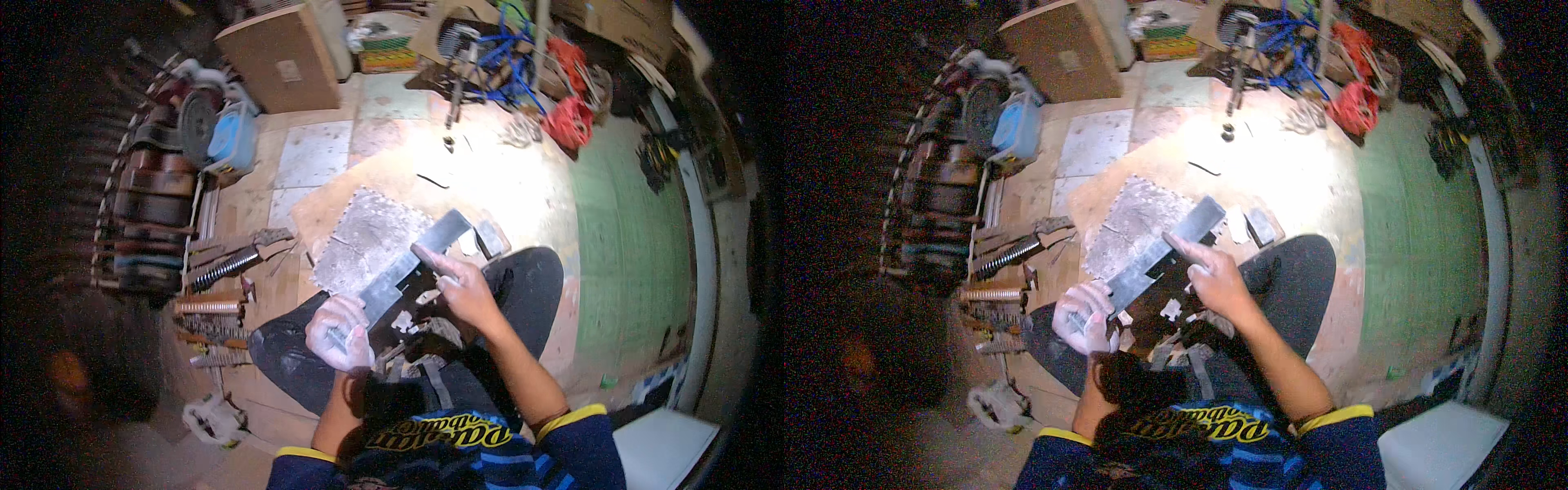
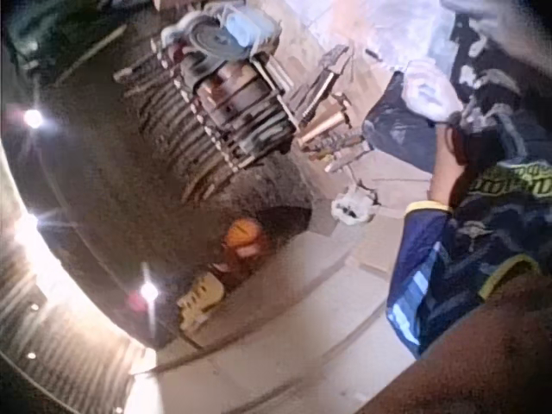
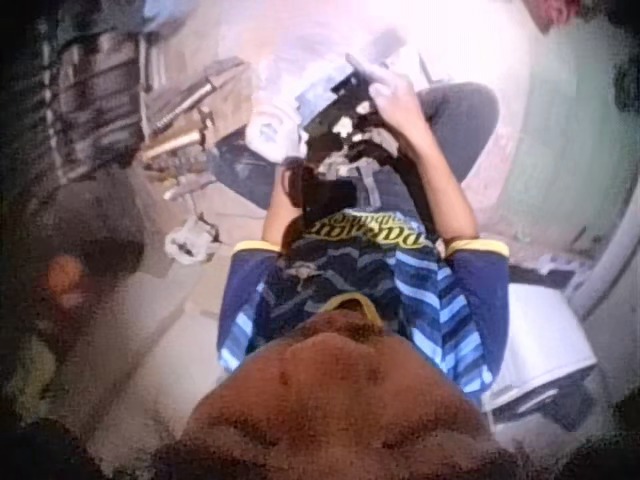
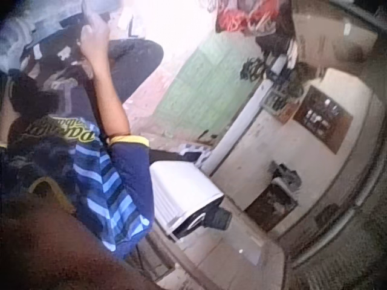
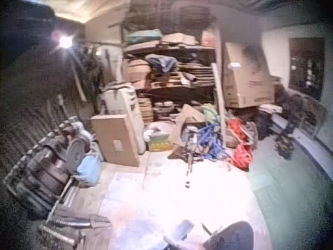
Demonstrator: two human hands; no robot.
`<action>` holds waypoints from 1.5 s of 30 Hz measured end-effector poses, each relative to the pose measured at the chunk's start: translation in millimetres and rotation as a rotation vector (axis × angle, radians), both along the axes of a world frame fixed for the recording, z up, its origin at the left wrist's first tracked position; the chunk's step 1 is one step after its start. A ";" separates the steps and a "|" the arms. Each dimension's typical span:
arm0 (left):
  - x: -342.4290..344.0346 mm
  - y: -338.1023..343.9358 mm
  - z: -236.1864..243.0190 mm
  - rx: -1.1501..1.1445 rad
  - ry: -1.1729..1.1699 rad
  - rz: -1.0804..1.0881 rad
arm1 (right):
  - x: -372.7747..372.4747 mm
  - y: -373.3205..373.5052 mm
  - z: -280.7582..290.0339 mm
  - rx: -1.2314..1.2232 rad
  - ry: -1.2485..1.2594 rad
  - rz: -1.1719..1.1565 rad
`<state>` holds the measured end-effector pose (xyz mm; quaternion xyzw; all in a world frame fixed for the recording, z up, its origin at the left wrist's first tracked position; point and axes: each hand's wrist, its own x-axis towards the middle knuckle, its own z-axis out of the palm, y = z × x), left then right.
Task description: The person sands the surface and edges of a black guitar body using a sanding block.
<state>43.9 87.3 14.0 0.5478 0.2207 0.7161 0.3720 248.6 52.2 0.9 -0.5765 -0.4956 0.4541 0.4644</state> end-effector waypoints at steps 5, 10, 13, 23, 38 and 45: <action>-11.0 1.9 3.4 -0.035 0.053 0.038 | -41.9 -1.1 19.6 0.116 -0.308 -0.031; -7.8 -3.0 7.4 -0.043 0.117 0.041 | -45.5 3.2 28.3 0.121 -0.644 -0.040; -10.2 -0.9 10.2 -0.023 0.123 0.027 | -59.6 -22.8 43.3 0.243 -0.861 0.009; -8.3 -2.3 13.4 -0.035 0.187 0.031 | -54.2 -8.1 48.1 0.216 -0.944 0.167; -8.5 -28.0 10.0 0.025 0.158 -0.054 | 9.5 -2.7 15.2 -0.128 -0.489 0.196; -9.7 -31.1 14.5 0.052 0.194 -0.055 | -24.8 -12.1 59.8 0.095 -0.880 0.234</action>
